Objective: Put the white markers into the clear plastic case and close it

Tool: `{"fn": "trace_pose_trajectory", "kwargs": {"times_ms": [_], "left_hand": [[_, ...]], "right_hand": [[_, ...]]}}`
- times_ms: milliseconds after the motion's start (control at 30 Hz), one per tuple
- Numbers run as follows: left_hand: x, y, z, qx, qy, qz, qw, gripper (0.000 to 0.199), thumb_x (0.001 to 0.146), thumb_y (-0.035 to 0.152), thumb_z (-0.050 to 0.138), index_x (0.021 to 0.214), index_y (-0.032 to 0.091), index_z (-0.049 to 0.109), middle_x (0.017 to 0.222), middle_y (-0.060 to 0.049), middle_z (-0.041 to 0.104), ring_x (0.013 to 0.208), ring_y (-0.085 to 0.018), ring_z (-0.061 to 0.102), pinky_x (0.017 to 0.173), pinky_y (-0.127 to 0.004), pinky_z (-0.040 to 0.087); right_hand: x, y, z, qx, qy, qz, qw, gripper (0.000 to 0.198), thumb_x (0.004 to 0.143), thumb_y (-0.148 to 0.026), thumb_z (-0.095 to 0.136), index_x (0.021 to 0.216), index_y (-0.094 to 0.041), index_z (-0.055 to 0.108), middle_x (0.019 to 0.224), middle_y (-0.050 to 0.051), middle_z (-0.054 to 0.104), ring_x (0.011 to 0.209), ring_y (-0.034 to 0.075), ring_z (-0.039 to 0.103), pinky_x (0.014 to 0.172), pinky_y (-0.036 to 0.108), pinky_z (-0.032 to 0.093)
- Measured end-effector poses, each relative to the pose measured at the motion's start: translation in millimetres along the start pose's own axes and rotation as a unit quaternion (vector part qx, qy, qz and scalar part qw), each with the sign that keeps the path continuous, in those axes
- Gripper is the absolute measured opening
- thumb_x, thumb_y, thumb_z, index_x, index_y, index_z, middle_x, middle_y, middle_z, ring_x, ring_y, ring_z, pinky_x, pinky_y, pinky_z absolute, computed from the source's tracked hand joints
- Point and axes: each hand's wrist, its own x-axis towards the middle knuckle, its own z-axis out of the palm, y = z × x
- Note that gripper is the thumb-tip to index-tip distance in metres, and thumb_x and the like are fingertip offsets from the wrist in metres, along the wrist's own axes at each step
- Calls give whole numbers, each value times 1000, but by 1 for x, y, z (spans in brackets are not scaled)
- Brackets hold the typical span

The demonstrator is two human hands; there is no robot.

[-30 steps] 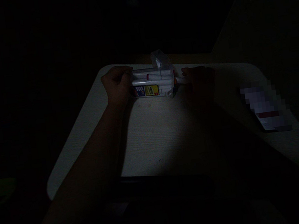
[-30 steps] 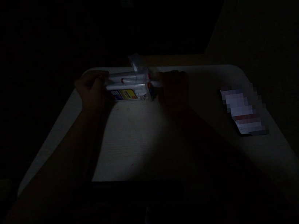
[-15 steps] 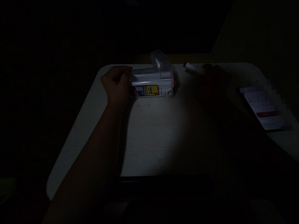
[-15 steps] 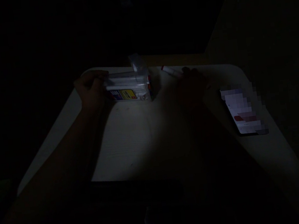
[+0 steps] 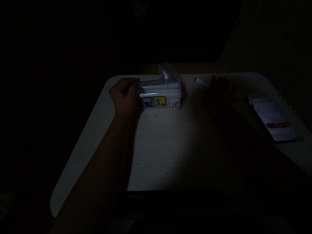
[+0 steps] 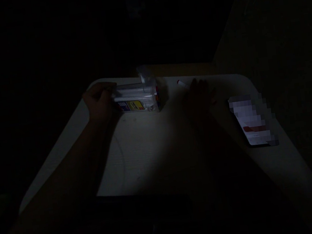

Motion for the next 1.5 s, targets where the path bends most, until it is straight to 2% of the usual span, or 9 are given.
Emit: {"fn": "trace_pose_trajectory", "kwargs": {"times_ms": [100, 233, 333, 467, 733, 1067, 1200, 1333, 1500], "left_hand": [[0, -2, 1, 1, 8, 12, 1000, 17, 77, 17, 54, 80, 18, 71, 84, -3, 71, 84, -16, 68, 76, -27, 54], [0, -2, 1, -1, 7, 14, 1000, 16, 77, 17, 54, 78, 18, 70, 83, -3, 71, 83, -16, 68, 75, -27, 53], [0, -2, 1, -2, 6, 15, 1000, 17, 78, 17, 54, 79, 18, 71, 84, -3, 71, 84, -16, 67, 76, -27, 53], [0, -1, 2, -4, 0, 9, 1000, 17, 77, 17, 55, 80, 18, 72, 85, -3, 72, 85, -16, 68, 77, -27, 53], [0, 0, 2, 5, -7, 13, 1000, 17, 79, 18, 56, 81, 18, 72, 85, -4, 72, 85, -17, 68, 76, -29, 53], [0, -4, 2, -3, 11, 25, 1000, 17, 79, 21, 57, 79, 19, 73, 82, -3, 73, 83, -17, 69, 74, -28, 53], [0, -3, 2, 0, 5, 15, 1000, 17, 80, 21, 56, 79, 19, 73, 85, -4, 73, 85, -18, 69, 77, -30, 54], [-1, -2, 1, -6, 6, 27, 1000, 17, 78, 20, 56, 79, 19, 74, 84, -4, 73, 84, -18, 69, 75, -29, 54], [-1, -4, 2, 5, -1, 26, 1000, 19, 81, 21, 54, 81, 21, 73, 84, -3, 72, 85, -18, 68, 78, -30, 53]], "right_hand": [[-3, -7, -7, 60, 78, -92, 991, 55, 96, -28, 31, 146, -12, 43, 150, 15, 40, 144, 28, 32, 121, 52, 22], [-13, -28, -6, 155, 125, -271, 942, 47, 97, -26, 27, 131, -15, 56, 132, 13, 56, 126, 21, 48, 112, 38, 35], [-14, -39, 5, 204, 150, -313, 915, 48, 98, -28, 23, 129, -13, 56, 126, 15, 57, 119, 21, 50, 107, 38, 40], [-6, -39, 15, 243, 149, -310, 907, 45, 100, -31, 24, 121, -14, 60, 122, 14, 59, 116, 21, 52, 106, 37, 41], [3, -38, 7, 360, 105, -255, 891, 23, 94, -30, 51, 103, -19, 69, 109, 6, 67, 107, 16, 61, 99, 30, 49], [11, -13, 29, 468, 197, -200, 838, 36, 94, -48, 43, 96, -19, 64, 97, 6, 67, 91, 16, 64, 82, 31, 53], [5, -15, 22, 374, 251, -258, 855, 39, 98, -42, 33, 112, -19, 61, 108, 10, 66, 106, 19, 61, 94, 36, 50], [-6, -32, 7, 242, 196, -349, 884, 44, 97, -28, 27, 128, -16, 57, 127, 11, 61, 119, 20, 55, 104, 38, 44], [-14, -36, -6, 161, 105, -284, 939, 52, 91, -16, 31, 138, -16, 52, 130, 13, 58, 118, 24, 53, 105, 43, 38]]}}
